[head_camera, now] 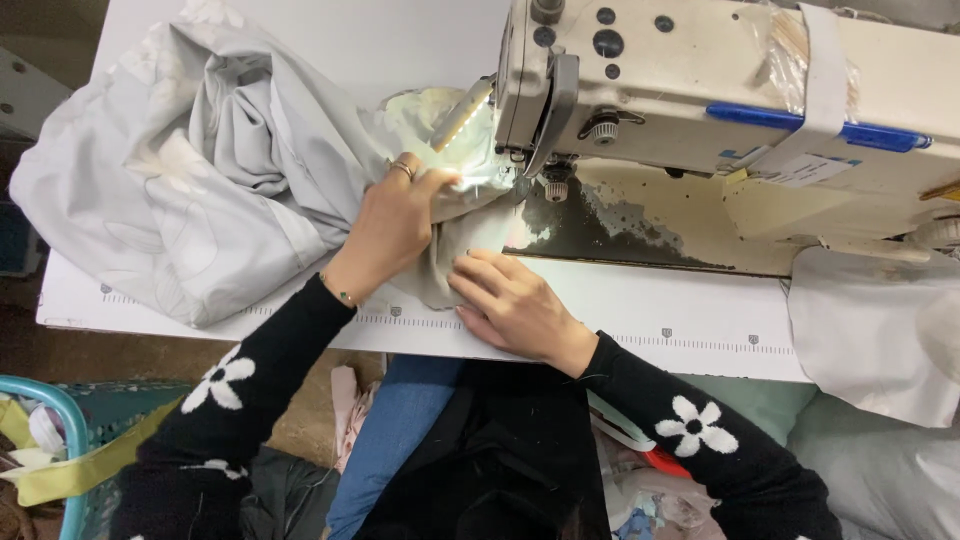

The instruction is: Sewing fabric pieces together using an industrial sewing machine

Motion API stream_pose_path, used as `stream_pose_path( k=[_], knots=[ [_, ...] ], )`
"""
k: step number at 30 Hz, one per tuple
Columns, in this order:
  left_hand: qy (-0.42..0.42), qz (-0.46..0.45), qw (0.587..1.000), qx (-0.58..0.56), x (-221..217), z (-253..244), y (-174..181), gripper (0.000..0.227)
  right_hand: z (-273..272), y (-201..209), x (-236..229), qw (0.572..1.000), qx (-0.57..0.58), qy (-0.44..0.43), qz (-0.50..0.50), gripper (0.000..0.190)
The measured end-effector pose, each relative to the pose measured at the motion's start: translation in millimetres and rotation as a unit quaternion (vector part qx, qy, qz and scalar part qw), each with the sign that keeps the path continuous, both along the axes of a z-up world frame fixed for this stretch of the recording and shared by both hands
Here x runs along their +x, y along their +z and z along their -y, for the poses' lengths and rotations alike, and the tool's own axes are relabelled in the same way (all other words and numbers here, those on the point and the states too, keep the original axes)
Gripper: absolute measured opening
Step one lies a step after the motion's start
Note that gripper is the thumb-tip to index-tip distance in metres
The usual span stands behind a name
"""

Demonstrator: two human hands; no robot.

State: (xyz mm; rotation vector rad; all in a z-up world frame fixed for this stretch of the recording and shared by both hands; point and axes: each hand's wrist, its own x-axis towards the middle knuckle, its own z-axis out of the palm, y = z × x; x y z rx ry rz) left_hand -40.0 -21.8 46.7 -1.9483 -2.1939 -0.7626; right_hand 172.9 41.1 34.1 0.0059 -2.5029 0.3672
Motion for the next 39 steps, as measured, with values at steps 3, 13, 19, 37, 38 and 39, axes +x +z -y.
stream_pose_path(
  k=[3, 13, 19, 37, 38, 39],
  knots=[
    [-0.006, 0.041, 0.999, 0.007, -6, -9, -3, 0.026, 2, -1, 3, 1.0, -0.018, -0.009, 0.013, 0.031],
    [-0.016, -0.207, 0.963, 0.172, 14, -15, 18, 0.026, 2, 0, 6, 0.999, -0.036, -0.003, 0.015, 0.031],
    [-0.054, -0.317, 0.93, 0.177, 36, -14, 0, 0.021, 5, 0, 6, 0.999, -0.029, -0.017, 0.004, 0.03],
    [-0.169, -0.233, 0.949, 0.125, 30, -23, -14, 0.02, 5, -2, 6, 0.999, -0.04, -0.011, 0.004, 0.03],
    [-0.174, -0.228, 0.95, 0.124, 29, -22, -13, 0.019, 4, 0, 6, 0.999, -0.043, -0.011, 0.004, 0.03],
    [-0.175, -0.227, 0.95, 0.124, 28, -23, -15, 0.019, 4, 0, 6, 0.999, -0.044, -0.012, 0.004, 0.03]
  ],
)
